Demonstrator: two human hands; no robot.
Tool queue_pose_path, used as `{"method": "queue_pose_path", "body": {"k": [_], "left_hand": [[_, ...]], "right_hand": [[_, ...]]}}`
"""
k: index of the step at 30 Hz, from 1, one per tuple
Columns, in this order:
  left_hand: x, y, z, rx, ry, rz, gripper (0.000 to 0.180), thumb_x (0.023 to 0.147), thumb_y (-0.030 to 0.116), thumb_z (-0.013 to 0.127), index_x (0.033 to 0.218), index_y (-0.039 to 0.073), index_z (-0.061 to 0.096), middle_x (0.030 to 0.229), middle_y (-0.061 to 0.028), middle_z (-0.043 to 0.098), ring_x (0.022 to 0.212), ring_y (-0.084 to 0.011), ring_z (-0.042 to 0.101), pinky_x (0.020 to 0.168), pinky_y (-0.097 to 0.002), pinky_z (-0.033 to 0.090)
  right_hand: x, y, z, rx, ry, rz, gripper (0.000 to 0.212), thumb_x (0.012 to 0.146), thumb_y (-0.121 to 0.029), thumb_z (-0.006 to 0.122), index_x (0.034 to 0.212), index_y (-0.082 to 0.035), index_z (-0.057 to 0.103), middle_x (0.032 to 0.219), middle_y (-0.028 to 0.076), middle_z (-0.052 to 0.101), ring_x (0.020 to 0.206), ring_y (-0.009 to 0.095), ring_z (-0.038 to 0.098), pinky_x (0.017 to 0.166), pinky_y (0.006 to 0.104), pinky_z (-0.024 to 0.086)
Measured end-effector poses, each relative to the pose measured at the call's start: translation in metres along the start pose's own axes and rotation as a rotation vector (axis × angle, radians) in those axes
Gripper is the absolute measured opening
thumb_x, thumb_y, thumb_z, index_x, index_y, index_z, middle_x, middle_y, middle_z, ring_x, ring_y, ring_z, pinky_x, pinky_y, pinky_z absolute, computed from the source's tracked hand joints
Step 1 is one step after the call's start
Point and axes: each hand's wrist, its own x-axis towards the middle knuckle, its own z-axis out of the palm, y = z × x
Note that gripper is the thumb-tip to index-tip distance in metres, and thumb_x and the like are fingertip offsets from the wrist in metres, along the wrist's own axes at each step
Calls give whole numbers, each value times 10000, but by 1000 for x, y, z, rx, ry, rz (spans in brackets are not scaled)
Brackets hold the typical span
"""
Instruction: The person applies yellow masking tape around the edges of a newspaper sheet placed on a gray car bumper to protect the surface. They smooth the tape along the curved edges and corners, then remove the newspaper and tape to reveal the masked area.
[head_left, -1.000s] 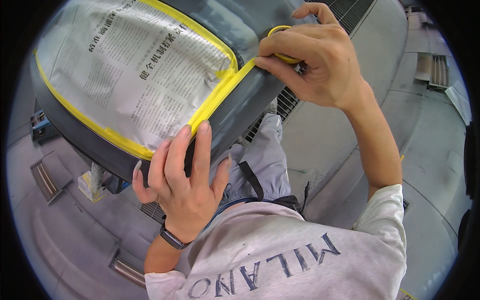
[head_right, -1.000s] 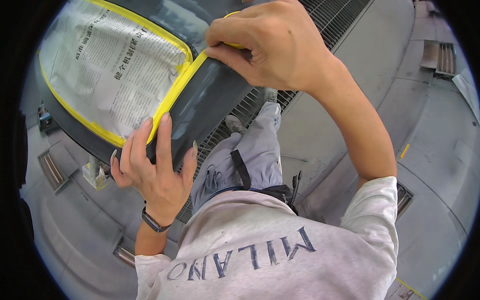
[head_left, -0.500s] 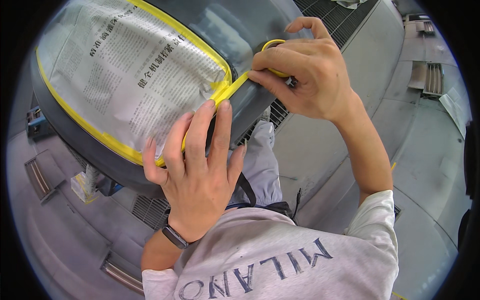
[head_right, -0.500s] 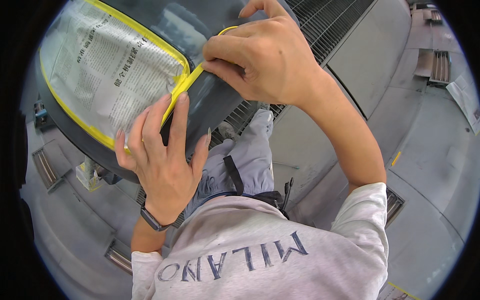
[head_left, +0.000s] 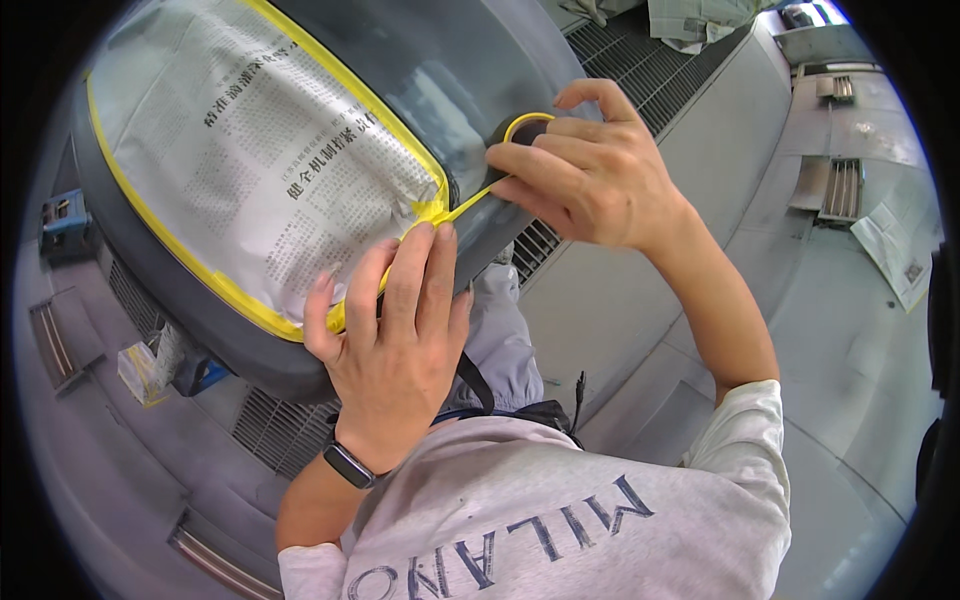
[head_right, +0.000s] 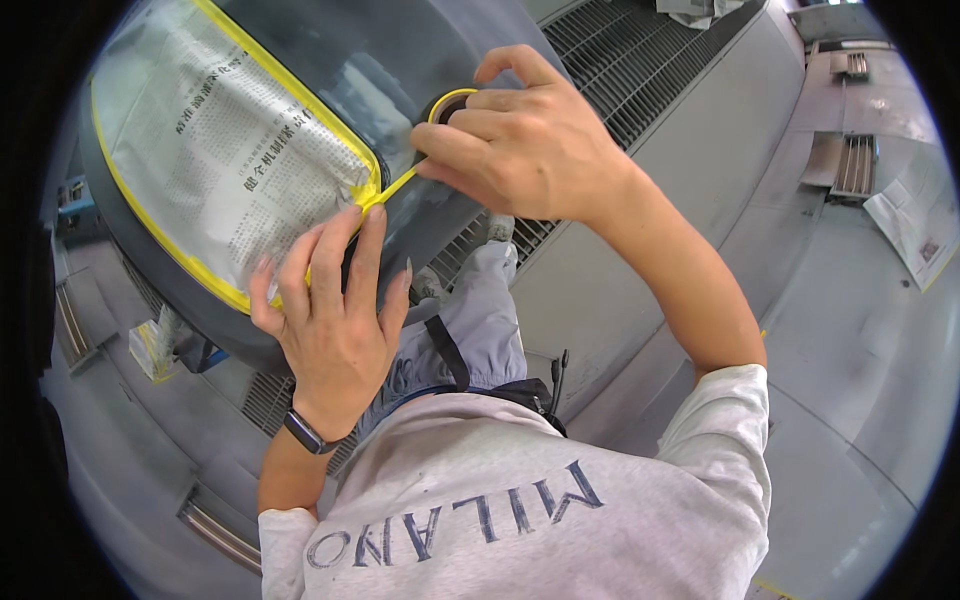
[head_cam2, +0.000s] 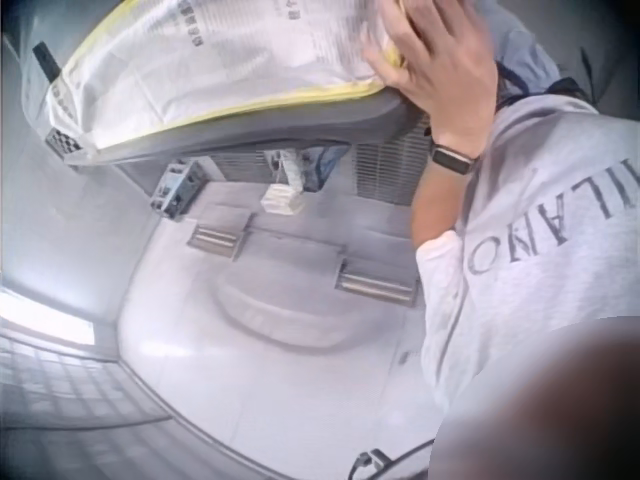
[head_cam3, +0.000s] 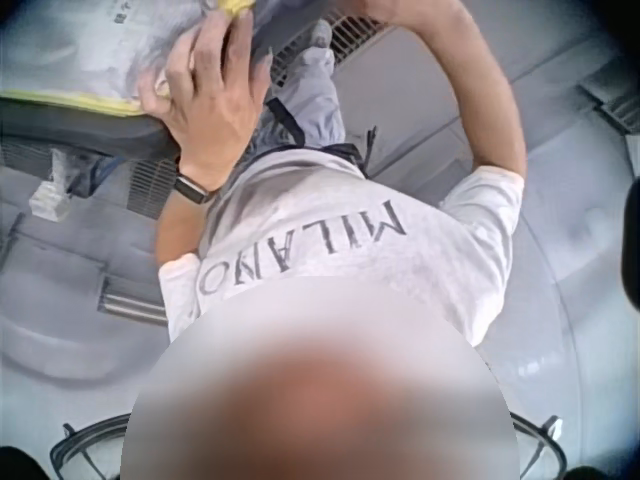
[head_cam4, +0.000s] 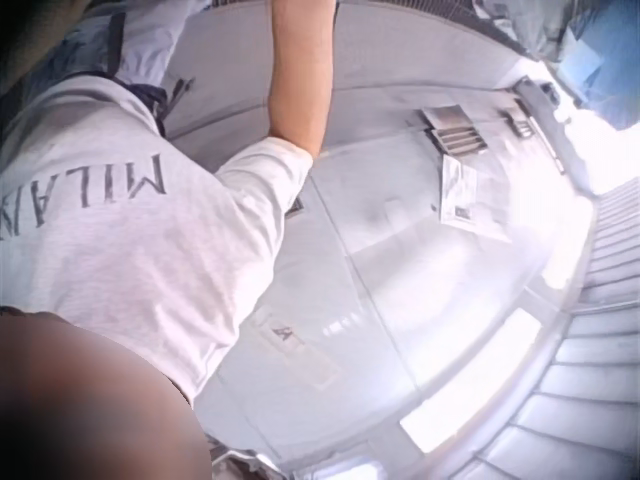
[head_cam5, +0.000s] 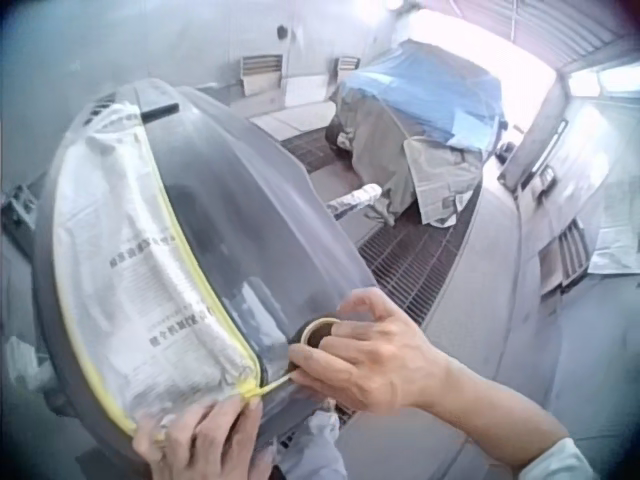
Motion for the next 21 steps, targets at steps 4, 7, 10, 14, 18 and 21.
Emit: {"method": "queue_pose_path", "body": {"k": [4, 7, 10, 14, 18, 21], "left_hand": [[-4, 7, 2, 9, 0, -49, 531, 957, 399, 760, 1442, 189, 719, 1476, 59, 597, 1349, -173, 512, 1209, -533, 235], [-9, 18, 4, 23, 4, -115, 546, 958, 393, 763, 1461, 186, 711, 1481, 45, 597, 1336, -188, 509, 1203, -515, 245], [-11, 36, 6, 19, 8, -216, 555, 975, 401, 758, 1479, 175, 702, 1488, 16, 601, 1328, -208, 504, 1197, -500, 253], [-5, 65, 10, 65, 15, -377, 559, 1015, 425, 730, 1493, 139, 686, 1490, -31, 611, 1359, -234, 498, 1197, -505, 256], [6, 94, 10, 112, -37, -549, 584, 1038, 444, 709, 1511, 106, 659, 1487, -61, 614, 1404, -256, 513, 1233, -526, 230], [14, 109, 15, 135, -45, -647, 595, 1059, 465, 685, 1526, 101, 632, 1492, -80, 606, 1419, -286, 552, 1282, -564, 203]], "right_hand": [[15, 43, -20, -120, -72, -122, 223, 947, -292, 824, 1102, -151, 748, 843, -43, 742, 803, 142, 727, 974, 391, 490], [25, 66, -16, -107, -35, -225, 244, 920, -242, 859, 1130, -135, 796, 707, -44, 656, 654, 153, 634, 932, 366, 493], [35, 77, -15, -39, -29, -291, 220, 914, -266, 864, 1081, -143, 791, 730, -44, 685, 693, 146, 667, 948, 375, 487], [52, 89, -11, 102, -52, -353, 203, 907, -317, 859, 987, -154, 768, 761, -41, 739, 751, 146, 731, 988, 389, 476], [68, 99, -6, 199, -43, -436, 186, 875, -267, 894, 914, -141, 763, 676, -49, 678, 633, 147, 662, 949, 390, 475], [78, 100, 1, 217, -23, -468, 201, 852, -245, 912, 889, -128, 752, 680, -45, 675, 609, 141, 643, 931, 386, 470]]}}
